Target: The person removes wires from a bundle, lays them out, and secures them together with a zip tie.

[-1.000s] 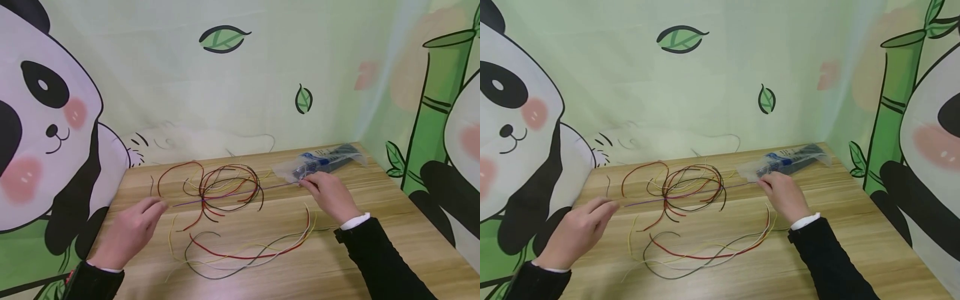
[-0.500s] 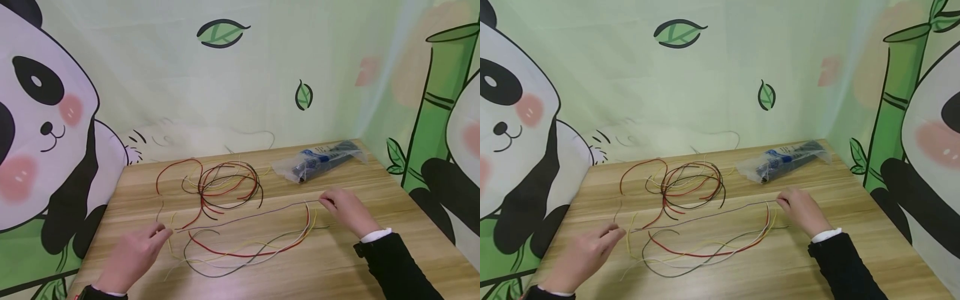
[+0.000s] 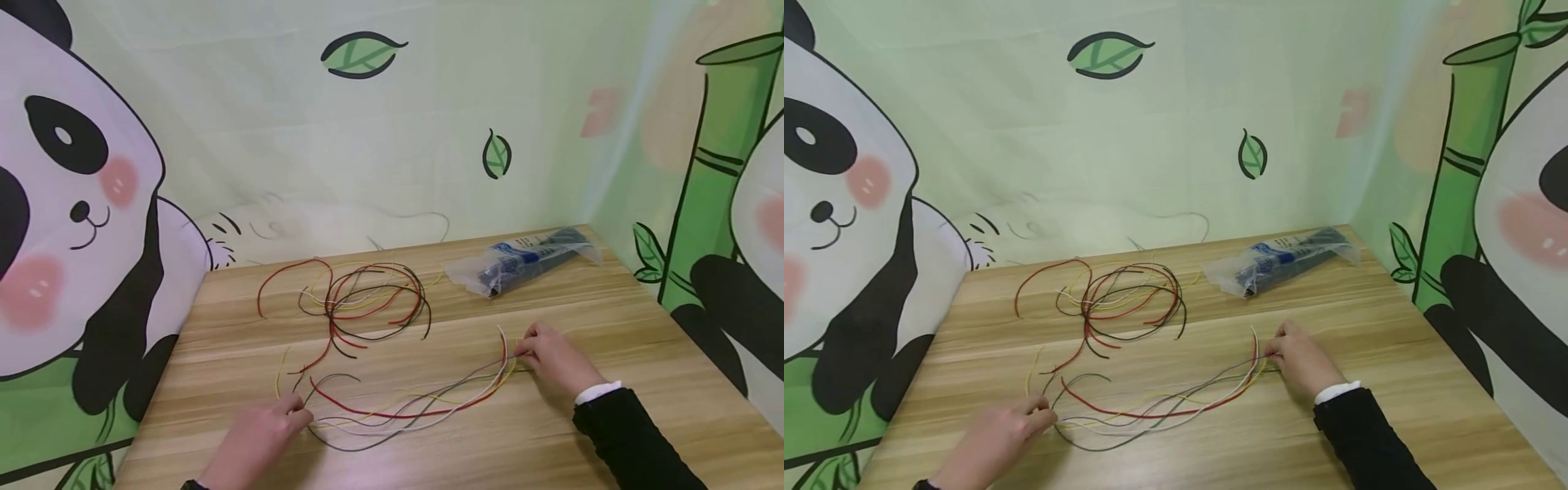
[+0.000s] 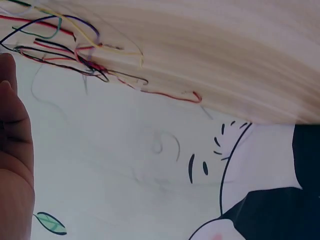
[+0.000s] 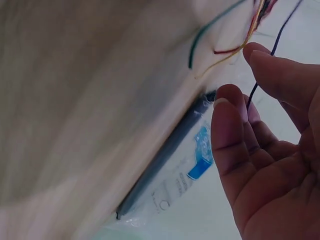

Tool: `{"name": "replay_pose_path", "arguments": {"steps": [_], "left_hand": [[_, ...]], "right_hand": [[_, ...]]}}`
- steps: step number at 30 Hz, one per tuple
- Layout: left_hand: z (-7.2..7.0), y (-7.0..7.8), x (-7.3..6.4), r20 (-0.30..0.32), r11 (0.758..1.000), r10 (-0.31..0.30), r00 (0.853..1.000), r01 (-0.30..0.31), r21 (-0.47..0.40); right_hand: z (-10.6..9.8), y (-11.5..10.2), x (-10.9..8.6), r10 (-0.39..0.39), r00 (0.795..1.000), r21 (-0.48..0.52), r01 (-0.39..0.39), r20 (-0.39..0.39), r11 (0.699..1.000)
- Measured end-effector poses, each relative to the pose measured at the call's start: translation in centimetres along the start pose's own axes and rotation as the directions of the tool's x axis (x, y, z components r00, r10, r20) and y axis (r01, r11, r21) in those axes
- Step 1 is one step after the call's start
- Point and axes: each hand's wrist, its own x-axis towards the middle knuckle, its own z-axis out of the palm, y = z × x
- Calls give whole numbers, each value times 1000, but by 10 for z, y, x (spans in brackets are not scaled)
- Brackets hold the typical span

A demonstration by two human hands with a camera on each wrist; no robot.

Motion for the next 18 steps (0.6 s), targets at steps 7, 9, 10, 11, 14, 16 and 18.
{"name": "replay_pose_path", "arguments": {"steps": [7, 9, 10, 11, 14, 16, 18], "left_hand": [[11, 6, -2, 126, 992, -89, 988, 100, -78], [13, 8, -3, 138, 990, -105, 985, 117, -80], [13, 8, -3, 141, 989, -112, 984, 124, -82], [14, 9, -3, 140, 988, -116, 983, 128, -81], [16, 10, -2, 132, 987, -126, 983, 137, -82], [18, 11, -2, 126, 985, -135, 983, 147, -93], [19, 12, -3, 125, 982, -145, 982, 158, -103]], "right_hand": [[6, 0, -3, 33, 999, 13, -34, 40, 999], [7, 0, -4, 26, 999, 11, -26, 28, 1000], [8, 0, -4, 21, 1000, 12, -22, 19, 1000], [9, 0, -4, 18, 1000, 16, -19, 10, 1000], [9, 1, -4, 23, 1000, 34, -23, -10, 999], [8, 1, -4, 43, 999, 52, -42, -20, 998], [6, 1, -4, 68, 997, 76, -66, -28, 995]]}}
